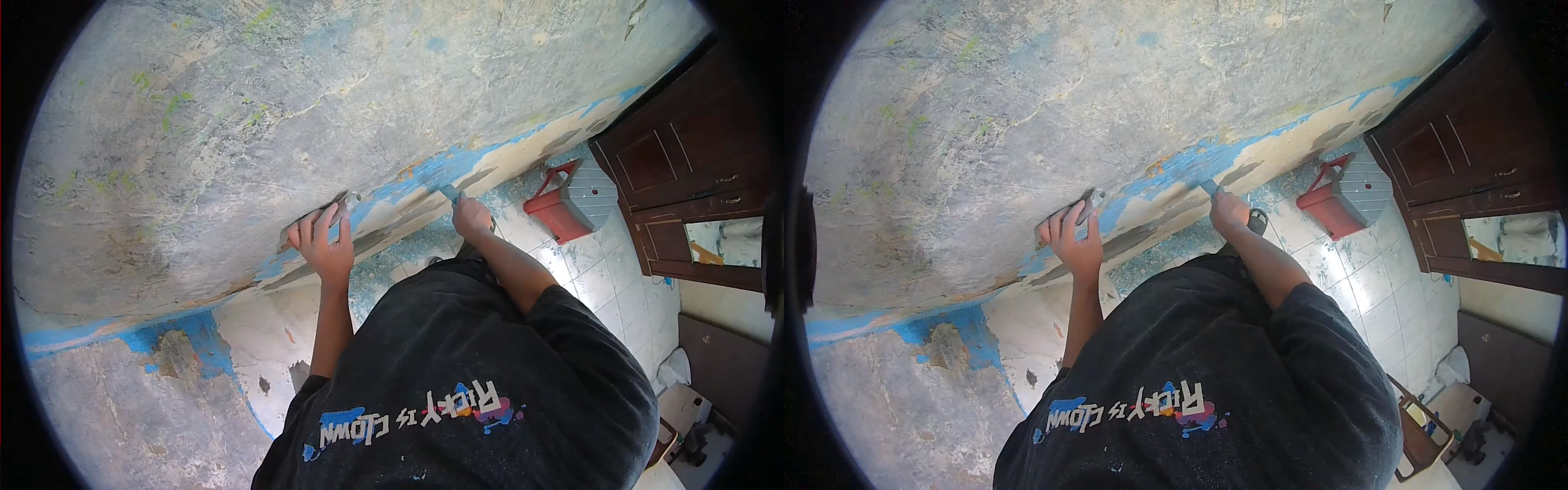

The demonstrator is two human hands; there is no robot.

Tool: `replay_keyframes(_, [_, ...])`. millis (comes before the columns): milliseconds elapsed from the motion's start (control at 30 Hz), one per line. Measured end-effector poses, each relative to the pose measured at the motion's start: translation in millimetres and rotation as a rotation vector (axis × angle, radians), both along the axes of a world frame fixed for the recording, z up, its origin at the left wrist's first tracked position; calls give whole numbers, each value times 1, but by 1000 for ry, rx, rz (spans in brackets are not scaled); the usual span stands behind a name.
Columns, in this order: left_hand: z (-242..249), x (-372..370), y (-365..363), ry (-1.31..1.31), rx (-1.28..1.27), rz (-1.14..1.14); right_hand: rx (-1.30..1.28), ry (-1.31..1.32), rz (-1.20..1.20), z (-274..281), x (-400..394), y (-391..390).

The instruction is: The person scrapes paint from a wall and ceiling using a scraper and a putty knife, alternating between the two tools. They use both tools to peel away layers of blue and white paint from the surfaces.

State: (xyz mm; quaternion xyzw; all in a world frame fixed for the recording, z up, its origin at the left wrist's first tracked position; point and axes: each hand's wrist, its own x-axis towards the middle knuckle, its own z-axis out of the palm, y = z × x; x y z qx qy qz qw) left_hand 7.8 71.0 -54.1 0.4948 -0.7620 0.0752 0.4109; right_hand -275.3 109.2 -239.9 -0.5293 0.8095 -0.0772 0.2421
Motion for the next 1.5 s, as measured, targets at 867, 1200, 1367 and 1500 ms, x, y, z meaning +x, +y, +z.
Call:
replay_keyframes(867, [2, 2, -1, -25, 1, -10, 17, -19, -27, 8, 3, 0])
replay_keyframes(1200, [0, 2, -3, -24, -7, -20, 1, 54, -12, 5, 2, -2])
replay_keyframes(1367, [4, 1, -3, -45, -16, -19, 3, 34, -22, -12, 1, -12])
replay_keyframes(1500, [3, 2, -3, -69, -27, -30, 29, 25, 19, 9, 12, -4])
